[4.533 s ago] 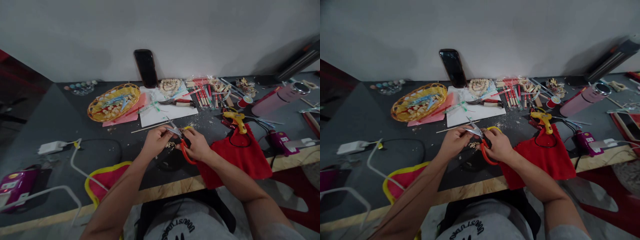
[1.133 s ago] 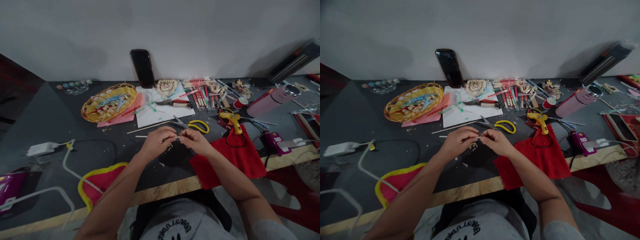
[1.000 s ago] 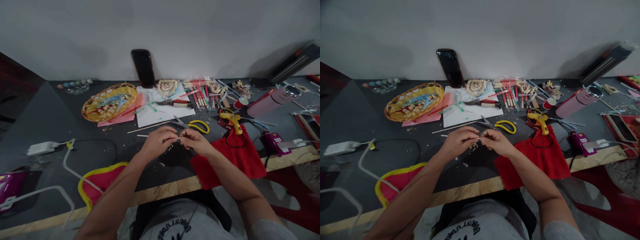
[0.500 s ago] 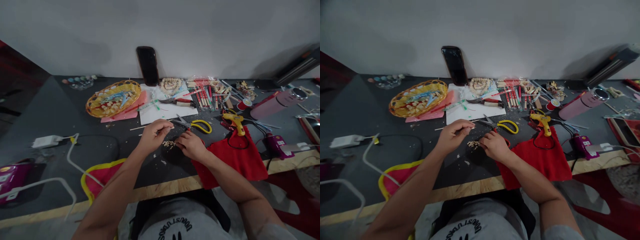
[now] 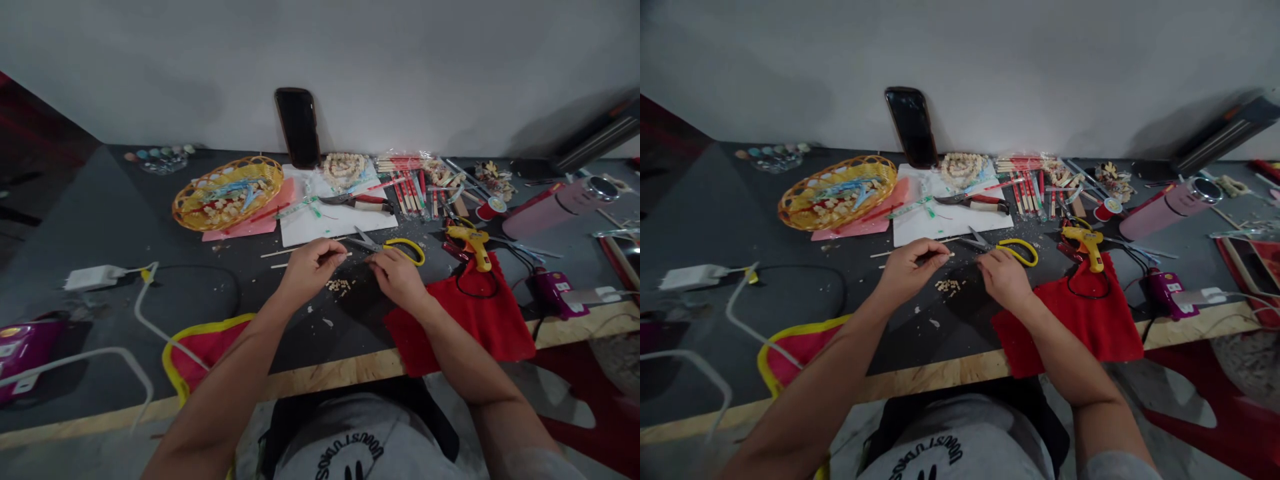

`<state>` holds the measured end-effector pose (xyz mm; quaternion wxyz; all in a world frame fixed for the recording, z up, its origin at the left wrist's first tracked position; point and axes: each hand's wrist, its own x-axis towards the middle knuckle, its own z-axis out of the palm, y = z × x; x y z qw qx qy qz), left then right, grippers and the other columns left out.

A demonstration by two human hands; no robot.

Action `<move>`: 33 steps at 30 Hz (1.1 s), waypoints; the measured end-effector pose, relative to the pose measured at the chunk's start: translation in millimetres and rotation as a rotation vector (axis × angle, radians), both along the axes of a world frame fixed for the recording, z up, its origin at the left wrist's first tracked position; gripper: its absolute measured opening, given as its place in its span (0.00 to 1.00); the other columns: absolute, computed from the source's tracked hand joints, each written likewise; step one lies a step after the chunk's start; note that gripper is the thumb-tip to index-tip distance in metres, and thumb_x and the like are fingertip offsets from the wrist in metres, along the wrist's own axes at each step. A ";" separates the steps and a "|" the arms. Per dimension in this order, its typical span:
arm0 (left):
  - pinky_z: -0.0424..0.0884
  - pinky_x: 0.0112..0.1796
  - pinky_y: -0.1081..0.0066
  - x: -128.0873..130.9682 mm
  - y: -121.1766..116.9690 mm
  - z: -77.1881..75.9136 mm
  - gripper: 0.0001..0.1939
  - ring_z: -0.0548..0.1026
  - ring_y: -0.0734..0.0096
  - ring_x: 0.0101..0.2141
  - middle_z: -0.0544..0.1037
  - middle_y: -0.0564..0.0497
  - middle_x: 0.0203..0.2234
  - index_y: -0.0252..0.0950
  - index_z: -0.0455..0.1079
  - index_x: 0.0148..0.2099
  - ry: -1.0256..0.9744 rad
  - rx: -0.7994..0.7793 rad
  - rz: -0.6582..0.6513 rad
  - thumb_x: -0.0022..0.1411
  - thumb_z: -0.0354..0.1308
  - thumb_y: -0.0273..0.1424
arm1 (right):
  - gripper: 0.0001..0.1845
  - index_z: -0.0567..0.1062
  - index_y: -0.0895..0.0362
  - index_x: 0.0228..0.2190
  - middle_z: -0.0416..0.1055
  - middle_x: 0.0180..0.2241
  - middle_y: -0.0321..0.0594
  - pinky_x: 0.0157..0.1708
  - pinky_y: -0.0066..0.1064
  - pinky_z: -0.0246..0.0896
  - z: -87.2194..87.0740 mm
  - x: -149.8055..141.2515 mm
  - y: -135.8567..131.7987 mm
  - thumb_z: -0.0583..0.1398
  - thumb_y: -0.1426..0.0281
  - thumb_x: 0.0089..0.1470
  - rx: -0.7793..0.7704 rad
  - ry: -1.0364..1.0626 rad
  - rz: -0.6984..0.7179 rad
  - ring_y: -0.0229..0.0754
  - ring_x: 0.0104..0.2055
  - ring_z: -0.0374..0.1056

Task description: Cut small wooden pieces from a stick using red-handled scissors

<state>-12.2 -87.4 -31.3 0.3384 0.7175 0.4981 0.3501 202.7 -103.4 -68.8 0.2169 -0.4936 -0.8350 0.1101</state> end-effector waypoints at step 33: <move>0.68 0.34 0.74 -5.3 -3.0 4.5 0.06 0.73 0.72 0.31 0.77 0.52 0.31 0.36 0.74 0.37 -0.236 0.016 0.149 0.59 0.60 0.33 | 0.40 0.64 0.52 0.58 0.62 0.47 0.46 0.44 0.40 0.68 20.0 3.4 -9.1 0.68 0.56 0.46 -0.125 0.417 0.006 0.46 0.44 0.65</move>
